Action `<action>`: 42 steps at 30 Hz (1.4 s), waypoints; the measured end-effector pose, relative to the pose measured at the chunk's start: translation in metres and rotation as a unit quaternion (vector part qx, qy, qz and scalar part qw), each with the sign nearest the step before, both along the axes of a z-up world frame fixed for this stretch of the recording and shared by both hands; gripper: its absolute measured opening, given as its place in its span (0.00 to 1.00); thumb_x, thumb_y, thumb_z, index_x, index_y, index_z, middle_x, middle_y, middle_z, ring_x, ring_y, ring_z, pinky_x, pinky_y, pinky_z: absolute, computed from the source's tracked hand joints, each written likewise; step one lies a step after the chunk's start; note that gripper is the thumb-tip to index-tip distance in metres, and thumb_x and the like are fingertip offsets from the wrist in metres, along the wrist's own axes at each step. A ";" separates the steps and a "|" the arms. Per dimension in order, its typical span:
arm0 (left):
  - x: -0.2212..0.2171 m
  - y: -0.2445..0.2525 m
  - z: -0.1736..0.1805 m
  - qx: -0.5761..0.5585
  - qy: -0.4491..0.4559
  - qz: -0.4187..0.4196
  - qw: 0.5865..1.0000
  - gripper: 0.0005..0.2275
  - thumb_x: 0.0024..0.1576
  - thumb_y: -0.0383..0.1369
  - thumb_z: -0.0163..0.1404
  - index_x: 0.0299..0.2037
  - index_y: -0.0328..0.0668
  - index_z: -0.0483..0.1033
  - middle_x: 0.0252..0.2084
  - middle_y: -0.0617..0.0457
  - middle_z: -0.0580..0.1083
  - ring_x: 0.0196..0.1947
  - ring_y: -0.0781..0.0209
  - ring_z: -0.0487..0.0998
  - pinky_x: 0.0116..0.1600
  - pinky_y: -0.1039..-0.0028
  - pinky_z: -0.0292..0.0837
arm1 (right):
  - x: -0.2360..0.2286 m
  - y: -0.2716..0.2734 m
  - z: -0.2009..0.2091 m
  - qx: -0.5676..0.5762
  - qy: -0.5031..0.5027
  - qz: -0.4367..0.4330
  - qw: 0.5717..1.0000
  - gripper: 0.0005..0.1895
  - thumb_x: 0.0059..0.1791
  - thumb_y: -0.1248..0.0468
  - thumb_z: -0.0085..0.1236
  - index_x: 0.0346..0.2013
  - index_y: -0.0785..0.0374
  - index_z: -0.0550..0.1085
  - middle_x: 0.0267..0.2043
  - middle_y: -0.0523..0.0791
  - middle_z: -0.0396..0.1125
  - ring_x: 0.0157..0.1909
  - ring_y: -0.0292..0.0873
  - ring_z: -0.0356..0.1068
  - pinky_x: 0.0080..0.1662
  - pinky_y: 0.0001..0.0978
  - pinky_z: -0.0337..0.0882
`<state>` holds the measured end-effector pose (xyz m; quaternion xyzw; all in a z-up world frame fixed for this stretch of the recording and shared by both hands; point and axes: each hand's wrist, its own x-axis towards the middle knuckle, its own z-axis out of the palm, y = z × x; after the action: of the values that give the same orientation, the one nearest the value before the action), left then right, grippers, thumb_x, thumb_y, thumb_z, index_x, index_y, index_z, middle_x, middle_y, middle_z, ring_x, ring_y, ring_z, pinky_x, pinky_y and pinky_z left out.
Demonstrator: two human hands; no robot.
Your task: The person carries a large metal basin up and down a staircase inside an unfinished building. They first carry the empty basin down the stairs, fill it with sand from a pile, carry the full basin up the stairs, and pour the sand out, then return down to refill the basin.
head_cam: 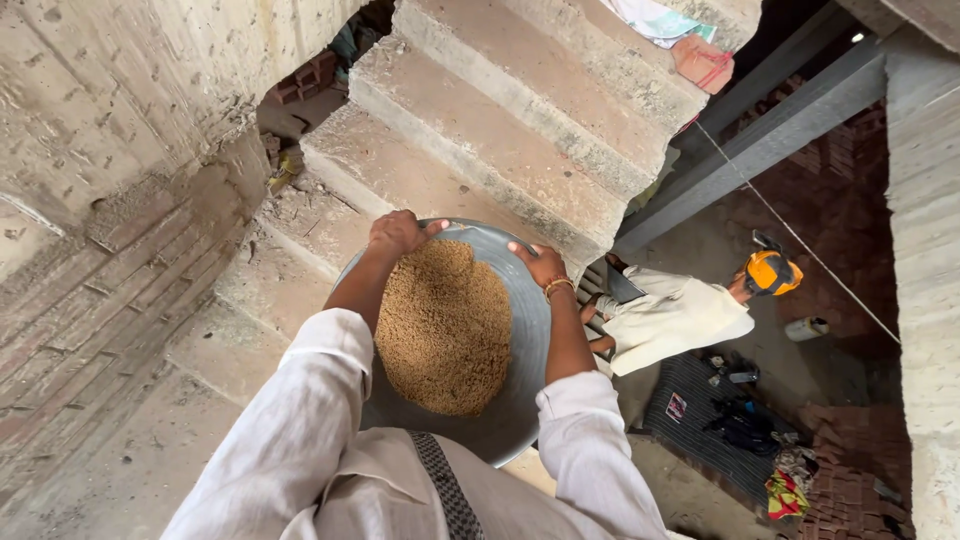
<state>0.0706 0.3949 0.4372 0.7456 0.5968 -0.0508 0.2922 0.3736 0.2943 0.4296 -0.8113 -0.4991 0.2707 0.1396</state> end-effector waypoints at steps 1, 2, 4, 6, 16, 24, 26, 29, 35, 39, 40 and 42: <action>-0.005 -0.002 -0.002 -0.001 0.002 0.000 1.000 0.41 0.54 0.74 0.32 0.32 0.40 0.77 0.29 0.51 0.75 0.35 0.58 0.78 0.42 0.63 0.76 | -0.005 0.002 -0.002 -0.001 0.002 0.000 1.000 0.61 0.40 0.21 0.48 0.65 0.71 0.67 0.66 0.59 0.64 0.68 0.57 0.64 0.65 0.48 0.64; -0.010 0.000 -0.002 -0.013 0.001 0.015 1.000 0.40 0.53 0.74 0.31 0.33 0.41 0.78 0.30 0.51 0.75 0.36 0.58 0.79 0.43 0.63 0.76 | -0.010 0.007 -0.001 0.003 0.006 0.005 1.000 0.61 0.39 0.21 0.49 0.65 0.71 0.67 0.65 0.59 0.64 0.67 0.56 0.66 0.65 0.46 0.66; -0.020 0.005 -0.008 -0.021 -0.002 0.034 0.999 0.40 0.53 0.74 0.31 0.33 0.41 0.79 0.31 0.51 0.75 0.37 0.58 0.80 0.44 0.63 0.77 | -0.016 0.021 -0.008 0.011 0.008 0.013 1.000 0.61 0.39 0.21 0.49 0.65 0.70 0.67 0.65 0.59 0.65 0.67 0.55 0.67 0.65 0.45 0.67; -0.028 0.011 -0.022 0.013 -0.016 0.042 0.999 0.41 0.54 0.74 0.30 0.34 0.41 0.80 0.32 0.49 0.77 0.37 0.58 0.80 0.47 0.63 0.74 | -0.015 0.038 -0.022 0.006 -0.027 0.046 0.999 0.60 0.40 0.21 0.50 0.65 0.71 0.68 0.66 0.59 0.64 0.68 0.56 0.64 0.66 0.46 0.64; -0.039 0.035 -0.043 -0.065 -0.023 0.112 0.991 0.42 0.53 0.74 0.34 0.40 0.39 0.82 0.40 0.45 0.80 0.44 0.53 0.82 0.49 0.62 0.78 | -0.017 0.096 -0.042 -0.039 -0.055 0.112 0.991 0.46 0.42 0.22 0.48 0.30 0.66 0.79 0.31 0.52 0.75 0.38 0.52 0.75 0.47 0.47 0.71; -0.020 0.098 -0.022 -0.044 -0.040 0.112 0.992 0.43 0.51 0.75 0.37 0.46 0.37 0.79 0.48 0.42 0.78 0.52 0.48 0.79 0.55 0.58 0.75 | -0.006 0.150 -0.011 -0.036 -0.047 0.082 0.995 0.43 0.41 0.23 0.49 0.26 0.64 0.77 0.27 0.50 0.72 0.35 0.49 0.72 0.43 0.45 0.69; -0.014 0.116 -0.015 -0.057 -0.045 0.093 0.993 0.43 0.52 0.74 0.35 0.45 0.36 0.81 0.47 0.42 0.80 0.51 0.49 0.81 0.54 0.59 0.77 | 0.002 0.162 -0.001 -0.024 -0.043 0.076 0.996 0.44 0.40 0.23 0.50 0.26 0.64 0.77 0.27 0.50 0.73 0.35 0.50 0.73 0.43 0.45 0.70; -0.005 0.148 -0.012 -0.061 -0.067 0.076 0.993 0.43 0.53 0.74 0.35 0.45 0.35 0.81 0.48 0.41 0.80 0.51 0.49 0.82 0.55 0.59 0.77 | 0.022 0.187 0.000 -0.010 -0.061 0.083 0.995 0.44 0.40 0.21 0.50 0.30 0.62 0.79 0.29 0.50 0.73 0.38 0.50 0.73 0.45 0.46 0.69; 0.014 0.171 0.005 -0.099 -0.084 0.034 0.991 0.42 0.54 0.73 0.36 0.44 0.36 0.82 0.47 0.42 0.80 0.52 0.48 0.81 0.56 0.58 0.76 | 0.034 0.187 0.027 -0.062 -0.097 0.035 0.993 0.47 0.40 0.21 0.48 0.32 0.64 0.80 0.32 0.53 0.76 0.40 0.52 0.77 0.47 0.48 0.73; 0.033 0.185 0.031 -0.105 -0.097 0.012 0.990 0.42 0.50 0.74 0.39 0.44 0.38 0.81 0.47 0.43 0.80 0.52 0.49 0.80 0.58 0.56 0.74 | 0.025 0.176 0.082 -0.098 -0.098 -0.016 0.990 0.49 0.41 0.21 0.45 0.37 0.67 0.82 0.35 0.55 0.78 0.43 0.54 0.79 0.49 0.49 0.75; 0.039 0.191 0.035 -0.101 -0.093 -0.002 0.990 0.42 0.50 0.74 0.39 0.44 0.38 0.81 0.47 0.43 0.80 0.52 0.49 0.80 0.58 0.56 0.74 | 0.037 0.176 0.077 -0.095 -0.094 -0.030 0.991 0.49 0.41 0.21 0.45 0.37 0.67 0.82 0.35 0.55 0.78 0.43 0.54 0.79 0.49 0.49 0.75; 0.053 0.201 0.040 -0.104 -0.079 -0.034 0.991 0.42 0.51 0.74 0.37 0.41 0.38 0.83 0.45 0.43 0.81 0.51 0.49 0.80 0.58 0.57 0.73 | 0.062 0.172 0.068 0.001 -0.107 -0.022 0.994 0.55 0.41 0.19 0.51 0.50 0.71 0.76 0.44 0.58 0.73 0.49 0.56 0.75 0.52 0.50 0.72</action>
<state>0.1233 0.5956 0.4774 0.7325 0.5379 -0.0639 0.4123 0.4358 0.4664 0.4971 -0.8462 -0.4934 0.1788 0.0923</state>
